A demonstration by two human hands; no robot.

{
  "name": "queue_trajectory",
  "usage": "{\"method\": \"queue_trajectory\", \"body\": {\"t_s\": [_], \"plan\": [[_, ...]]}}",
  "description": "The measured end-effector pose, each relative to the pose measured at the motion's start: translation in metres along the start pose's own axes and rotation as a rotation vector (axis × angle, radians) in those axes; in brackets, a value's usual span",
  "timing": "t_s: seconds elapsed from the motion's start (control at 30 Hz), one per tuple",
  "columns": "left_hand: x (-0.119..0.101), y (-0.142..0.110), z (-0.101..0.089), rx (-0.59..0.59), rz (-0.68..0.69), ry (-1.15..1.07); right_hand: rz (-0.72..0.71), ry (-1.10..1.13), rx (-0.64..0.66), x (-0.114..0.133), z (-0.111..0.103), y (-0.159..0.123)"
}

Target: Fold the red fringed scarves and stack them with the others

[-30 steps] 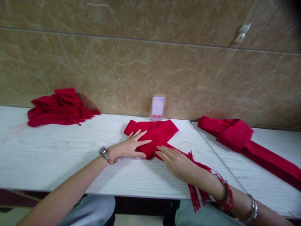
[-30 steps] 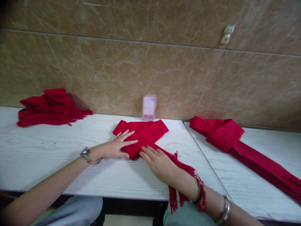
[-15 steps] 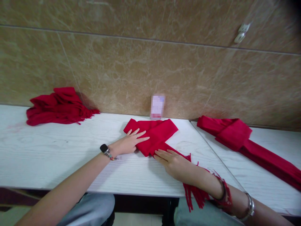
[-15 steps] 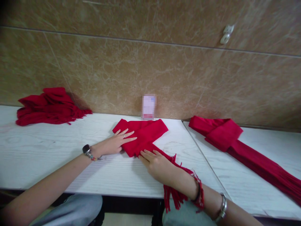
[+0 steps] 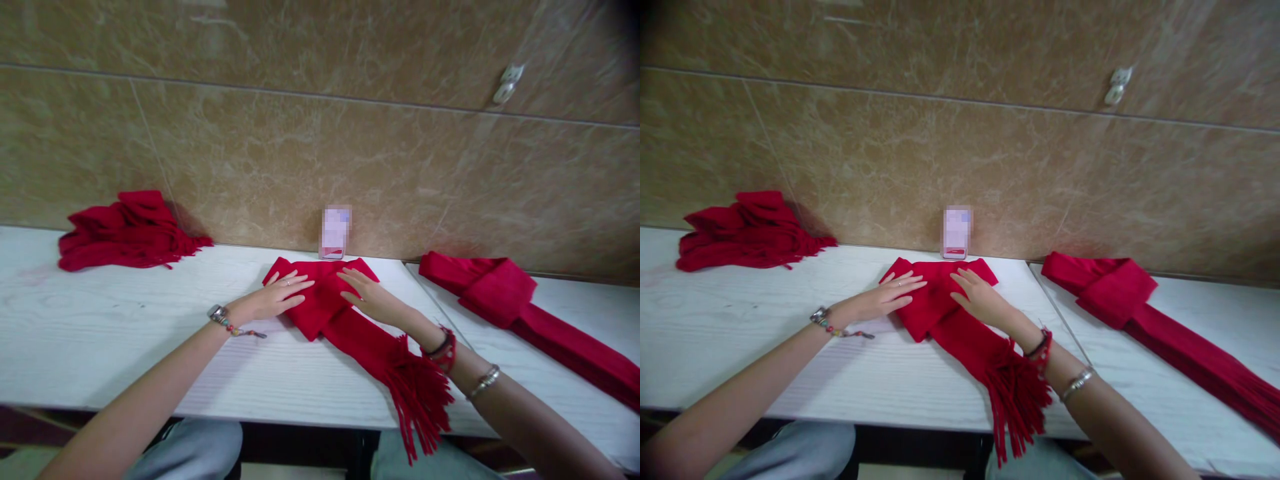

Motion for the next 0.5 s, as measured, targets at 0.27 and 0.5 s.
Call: {"method": "queue_trajectory", "body": {"t_s": [0.27, 0.5], "plan": [[-0.028, 0.031, 0.021, 0.004, 0.160, 0.148, 0.234, -0.290, 0.126, -0.063, 0.058, 0.047], [-0.032, 0.019, 0.036, 0.135, 0.154, 0.176, -0.077, -0.407, 0.127, -0.082, 0.072, 0.047]]}}
Point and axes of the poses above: each hand's wrist, its own y-axis towards the middle knuckle, its own z-axis out of the palm, x = y × z, the point moved 2 cm from there along y, towards the middle knuckle, and after that the axes turned 13 degrees about -y, right-handed, at the moved point
